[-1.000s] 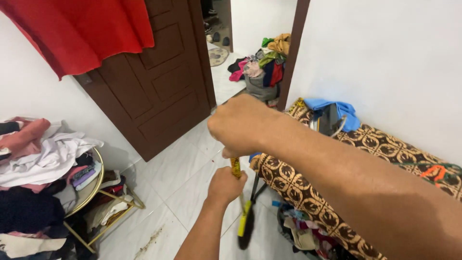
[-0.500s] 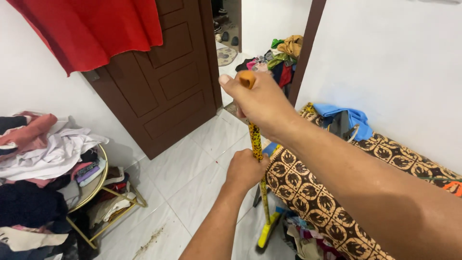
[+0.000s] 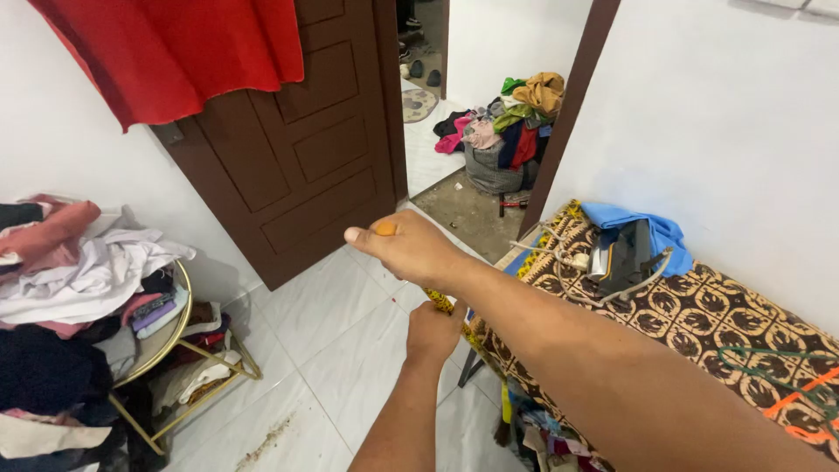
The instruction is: The person sweeps the floor in a room using a broom, moving debris towards a doorway and handling a red cloth hanging on the door.
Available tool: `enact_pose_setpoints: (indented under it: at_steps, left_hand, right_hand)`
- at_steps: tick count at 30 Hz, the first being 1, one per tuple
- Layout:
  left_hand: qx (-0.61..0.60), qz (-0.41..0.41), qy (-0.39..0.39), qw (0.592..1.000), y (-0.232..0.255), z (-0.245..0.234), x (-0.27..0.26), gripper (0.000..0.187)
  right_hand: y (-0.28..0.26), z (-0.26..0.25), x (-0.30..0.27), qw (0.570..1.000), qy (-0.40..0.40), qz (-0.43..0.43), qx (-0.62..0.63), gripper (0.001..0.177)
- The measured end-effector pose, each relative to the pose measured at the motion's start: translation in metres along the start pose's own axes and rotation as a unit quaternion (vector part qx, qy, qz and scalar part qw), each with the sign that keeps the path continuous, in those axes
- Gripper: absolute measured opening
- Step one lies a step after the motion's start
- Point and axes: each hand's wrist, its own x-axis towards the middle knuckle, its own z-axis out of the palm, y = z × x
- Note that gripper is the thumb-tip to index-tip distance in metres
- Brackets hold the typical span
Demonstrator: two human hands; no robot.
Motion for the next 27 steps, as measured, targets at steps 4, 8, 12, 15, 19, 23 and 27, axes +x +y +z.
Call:
enact_pose_setpoints:
  at_steps: [4,8,12,15,19,23,27]
  left_hand:
    - [0.03,-0.017,0.023,0.999,-0.005,0.001,0.001,0.056]
    - [0.062,0.008,0.057,0.996,-0.01,-0.002,-0.002,0.055]
    - [0.092,0.025,0.056,0.994,-0.018,0.001,-0.016,0.051]
    - [0.105,0.018,0.07,0.992,-0.015,0.006,-0.035,0.051]
    - [0.084,0.051,0.08,0.992,0.008,-0.002,-0.058,0.052]
    - [0.05,0.104,0.09,0.989,0.032,-0.008,-0.063,0.05]
    - [0.057,0.112,0.083,0.989,0.03,-0.009,-0.051,0.049]
  right_hand:
    - [0.003,-0.003,0.005,0.997,-0.052,-0.017,0.055,0.053]
    - [0.015,-0.008,0.009,0.98,-0.083,0.001,0.183,0.046]
    - [0.032,-0.013,0.003,0.949,-0.114,0.015,0.293,0.045]
    - [0.033,-0.02,-0.009,0.934,-0.145,0.005,0.326,0.046]
    - [0.011,-0.036,-0.027,0.936,-0.136,-0.01,0.324,0.044]
    - [-0.019,-0.051,-0.035,0.954,-0.103,-0.06,0.275,0.047]
    - [-0.028,-0.037,-0.027,0.974,-0.014,-0.016,0.224,0.043]
